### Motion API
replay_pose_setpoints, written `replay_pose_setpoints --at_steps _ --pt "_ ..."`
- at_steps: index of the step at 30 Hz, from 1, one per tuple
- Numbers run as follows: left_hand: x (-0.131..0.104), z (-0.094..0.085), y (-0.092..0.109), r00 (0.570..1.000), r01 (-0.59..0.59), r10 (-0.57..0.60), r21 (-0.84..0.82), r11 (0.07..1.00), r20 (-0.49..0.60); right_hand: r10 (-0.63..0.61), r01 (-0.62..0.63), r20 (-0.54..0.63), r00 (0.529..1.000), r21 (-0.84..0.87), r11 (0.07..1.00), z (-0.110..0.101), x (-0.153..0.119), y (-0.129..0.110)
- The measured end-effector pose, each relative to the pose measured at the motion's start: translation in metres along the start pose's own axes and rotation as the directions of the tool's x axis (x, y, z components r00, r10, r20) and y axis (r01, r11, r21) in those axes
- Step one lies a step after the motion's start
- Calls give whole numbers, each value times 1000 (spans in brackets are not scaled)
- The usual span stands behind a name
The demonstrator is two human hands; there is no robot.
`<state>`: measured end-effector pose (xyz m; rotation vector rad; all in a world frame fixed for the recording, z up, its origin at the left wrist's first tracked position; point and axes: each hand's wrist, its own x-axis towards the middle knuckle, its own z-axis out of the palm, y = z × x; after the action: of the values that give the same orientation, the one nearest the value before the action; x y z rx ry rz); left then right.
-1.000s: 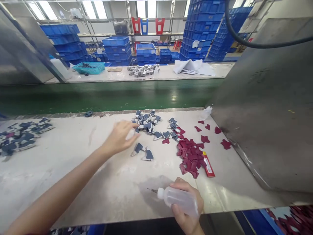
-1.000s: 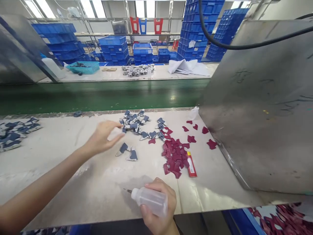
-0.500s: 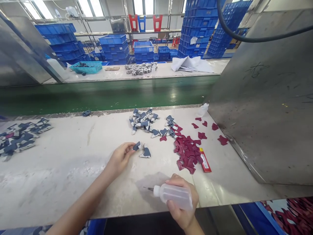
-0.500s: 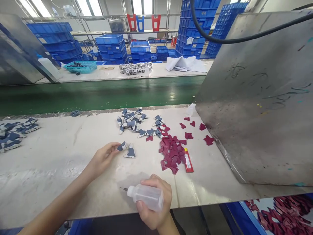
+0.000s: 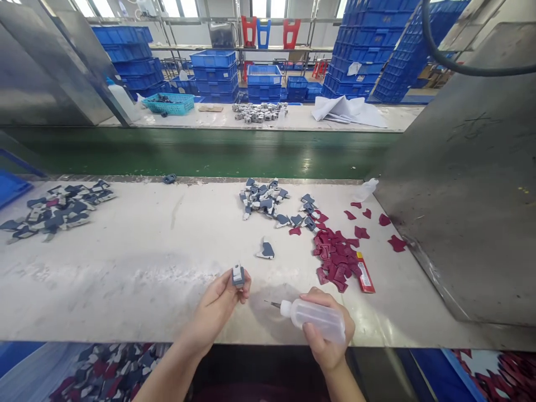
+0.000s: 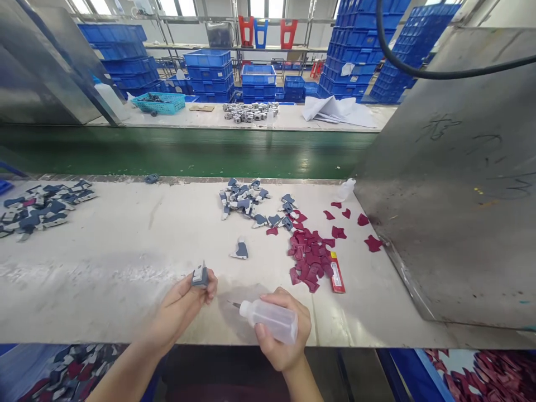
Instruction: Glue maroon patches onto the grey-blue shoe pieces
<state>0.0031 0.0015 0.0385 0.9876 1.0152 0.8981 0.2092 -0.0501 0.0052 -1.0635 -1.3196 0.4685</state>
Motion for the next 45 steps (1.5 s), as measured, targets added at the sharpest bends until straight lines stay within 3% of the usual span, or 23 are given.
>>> replay_pose_setpoints --at_steps 3,11,13,16,17,18,19,21,23,25,27,29,31,34,35,36,37,39,41,45 --pt "-7 1 -5 999 54 -54 -101 993 10 1 -1 4 1000 0 1000 -1 -2 2" --pt "-13 5 -10 987 162 -162 -25 986 -11 4 -3 6 1000 -59 998 -3 -5 9" --pt "-12 -3 -13 989 147 -146 49 988 -26 13 -13 2 1000 -65 998 -3 -7 10" --pt "3 -47 -9 983 46 32 406 913 -183 34 -33 0 999 -77 996 -5 -10 11" --pt "11 -72 -3 955 16 161 588 808 -248 34 -34 -2 999 -84 996 -5 -11 11" --pt "19 -100 5 900 36 311 762 646 -306 30 -30 -7 1000 -92 995 -6 -12 12" --pt "26 -130 15 836 124 427 877 465 -345 24 -25 -12 1000 -99 995 -7 -13 12" --pt "36 -188 43 748 262 510 895 362 -425 14 -17 -26 1000 -114 993 -9 -13 14" --pt "39 -232 74 670 375 568 879 296 -477 8 -9 -6 1000 -127 992 -9 -13 15" --pt "42 -258 99 625 435 609 865 249 -489 -4 3 -3 1000 -132 991 -9 -11 15" --pt "50 -265 113 591 457 649 862 219 -478 -8 5 -25 1000 -142 990 -8 -10 13" --pt "65 -254 114 596 399 699 901 169 -395 -21 15 -35 999 -157 987 -6 -8 10" --pt "82 -227 104 648 251 723 963 96 -240 -34 30 -23 999 -167 985 -5 -5 7" --pt "93 -158 76 778 -76 627 997 29 41 -29 25 -23 999 -167 986 -3 0 2" --pt "92 -130 66 825 -260 529 964 47 197 -25 21 -26 999 -168 986 -3 1 0" --pt "88 -103 56 841 -407 417 911 69 345 -27 21 -32 999 -165 986 -2 3 -1" --pt "84 -77 46 843 -479 338 870 114 419 -29 22 -38 999 -157 987 -1 4 -3" --pt "77 -35 29 834 -537 281 816 213 475 -24 18 -51 998 -116 993 0 5 -5" --pt "75 -9 16 850 -517 291 805 290 440 -15 12 -56 998 -68 998 1 6 -5" --pt "83 1 6 899 -422 321 790 446 299 -11 10 -69 998 -15 1000 1 5 -5"
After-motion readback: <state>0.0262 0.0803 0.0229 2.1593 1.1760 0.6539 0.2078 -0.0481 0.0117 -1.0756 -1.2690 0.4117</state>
